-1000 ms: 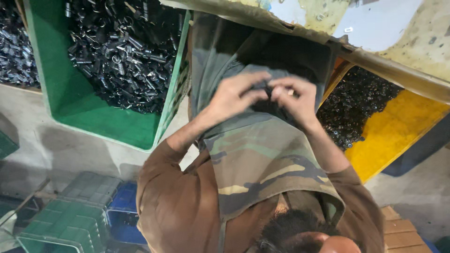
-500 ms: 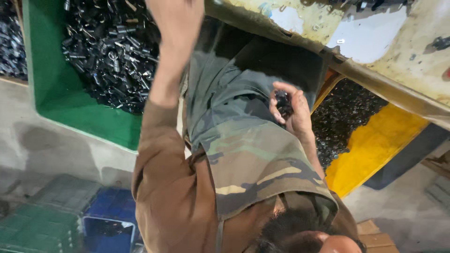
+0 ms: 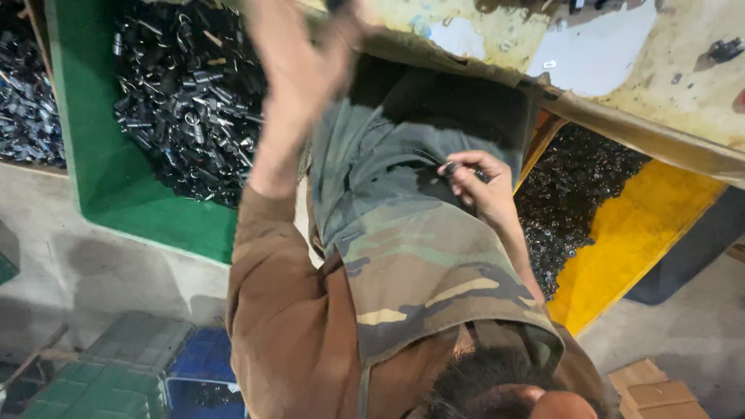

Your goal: The person picks black plastic connector parts from a green bin, turns and checks each part in their hands, and places them onto the work table or into adjacent bins. They repeat this pick-inspect-place cycle continuously across bins of similar components.

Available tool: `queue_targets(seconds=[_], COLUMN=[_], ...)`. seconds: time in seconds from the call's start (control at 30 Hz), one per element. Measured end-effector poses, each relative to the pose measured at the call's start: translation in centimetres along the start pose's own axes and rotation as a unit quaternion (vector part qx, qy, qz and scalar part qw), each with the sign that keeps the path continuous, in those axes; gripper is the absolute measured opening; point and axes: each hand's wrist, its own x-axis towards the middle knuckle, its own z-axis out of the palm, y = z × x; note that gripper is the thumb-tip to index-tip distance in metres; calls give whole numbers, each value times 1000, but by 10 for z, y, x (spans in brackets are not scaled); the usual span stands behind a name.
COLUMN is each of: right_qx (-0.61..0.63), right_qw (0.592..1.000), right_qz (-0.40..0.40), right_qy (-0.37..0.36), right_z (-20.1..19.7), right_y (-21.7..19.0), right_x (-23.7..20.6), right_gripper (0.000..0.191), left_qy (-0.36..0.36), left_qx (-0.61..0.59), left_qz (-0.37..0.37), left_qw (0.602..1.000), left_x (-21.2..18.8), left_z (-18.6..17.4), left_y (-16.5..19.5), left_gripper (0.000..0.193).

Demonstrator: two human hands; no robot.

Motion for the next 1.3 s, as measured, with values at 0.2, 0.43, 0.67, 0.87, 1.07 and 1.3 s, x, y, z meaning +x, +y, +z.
queue_targets(seconds=[0.2,0.43,0.67,0.87,1.07,1.3], right_qx=[-16,-326,-385,-297,141,182], right_qw=[995,905,876,925,986,981], right_qz=[-96,-273,-288,-219,79,-19], right_qy=[25,12,29,-89,34,-67], right_z=[17,38,49,27,18,3], right_y=[-40,-94,-106,-87,-48,-19], right_x=[10,25,14,23,44,15], right_gripper=[18,17,13,10,41,47], left_qy=[-291,-316,-318,-349,18,157], left_qx=[-112,-105,-81,-111,12,253], left_qz=[67,28,16,-23,-337,68], left_qw=[948,943,944,930,941,952], left_x=[-57,-82,-98,-108,-83,-65], left_z=[40,47,43,42,-3,-16], left_y=[38,38,43,38,39,31], left_gripper=[53,66,68,60,28,16])
